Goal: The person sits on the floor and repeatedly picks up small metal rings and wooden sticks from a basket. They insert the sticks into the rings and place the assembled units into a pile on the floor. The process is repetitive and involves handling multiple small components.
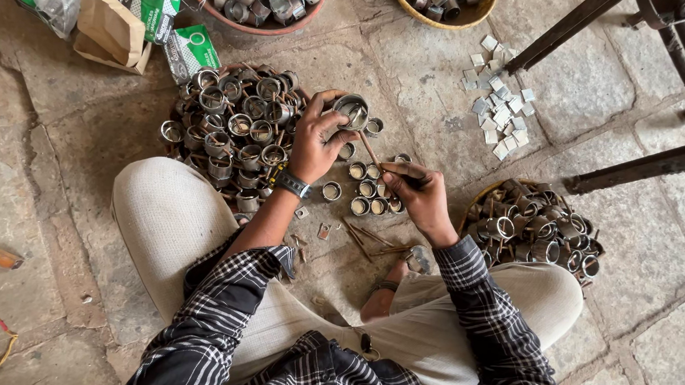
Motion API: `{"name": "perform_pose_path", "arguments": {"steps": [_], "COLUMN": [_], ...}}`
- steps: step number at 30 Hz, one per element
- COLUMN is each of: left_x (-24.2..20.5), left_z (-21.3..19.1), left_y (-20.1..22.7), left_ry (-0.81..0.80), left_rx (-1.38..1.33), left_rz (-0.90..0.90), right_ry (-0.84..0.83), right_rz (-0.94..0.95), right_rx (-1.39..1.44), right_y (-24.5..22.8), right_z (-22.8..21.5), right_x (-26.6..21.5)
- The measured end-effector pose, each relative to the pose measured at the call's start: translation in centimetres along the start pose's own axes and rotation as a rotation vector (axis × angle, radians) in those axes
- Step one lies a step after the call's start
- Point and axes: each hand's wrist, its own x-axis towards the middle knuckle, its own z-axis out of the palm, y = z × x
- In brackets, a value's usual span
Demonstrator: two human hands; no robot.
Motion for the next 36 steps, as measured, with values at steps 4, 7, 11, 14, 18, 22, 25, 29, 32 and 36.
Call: {"name": "perform_pose_path", "arguments": {"steps": [4, 7, 11, 14, 18, 22, 25, 29, 32, 36], "left_x": [0.2, 0.2, -0.2, -0.6, -1.0, -1.5, -1.3, -0.9, -0.8, -0.6], "left_z": [-0.5, -0.6, -0.2, 0.3, 1.7, 1.9, 1.1, 0.7, 0.0, -0.1], "left_y": [0.6, 0.7, 0.2, -0.3, -0.1, 1.9, 3.2, 4.1, 4.7, 4.9], "left_ry": [0.007, 0.008, 0.019, 0.016, -0.019, -0.156, -0.169, -0.190, -0.216, -0.220], "left_rx": [0.022, 0.005, 0.018, 0.009, 0.007, -0.047, 0.002, -0.020, -0.006, 0.019], "left_rz": [-0.004, -0.038, -0.027, -0.027, -0.057, -0.044, 0.051, 0.033, 0.029, 0.111], "right_ry": [0.014, 0.022, 0.031, 0.049, 0.087, 0.099, 0.103, 0.101, 0.110, 0.109], "right_rz": [-0.006, -0.021, -0.034, -0.075, -0.083, -0.104, -0.093, -0.119, -0.043, -0.107], "right_rx": [0.028, 0.036, 0.016, -0.078, -0.097, -0.123, -0.139, -0.215, -0.182, -0.162], "right_y": [-0.4, -0.6, -0.7, -0.8, -1.0, -1.4, -1.8, -2.3, -2.5, -2.8], "right_z": [0.5, 0.5, 0.7, 1.1, 1.2, 0.7, 0.4, 0.4, 0.4, 0.4], "right_x": [-0.3, -0.2, -0.2, -0.2, -0.3, -0.2, -0.2, -0.4, -0.4, -0.7]}}
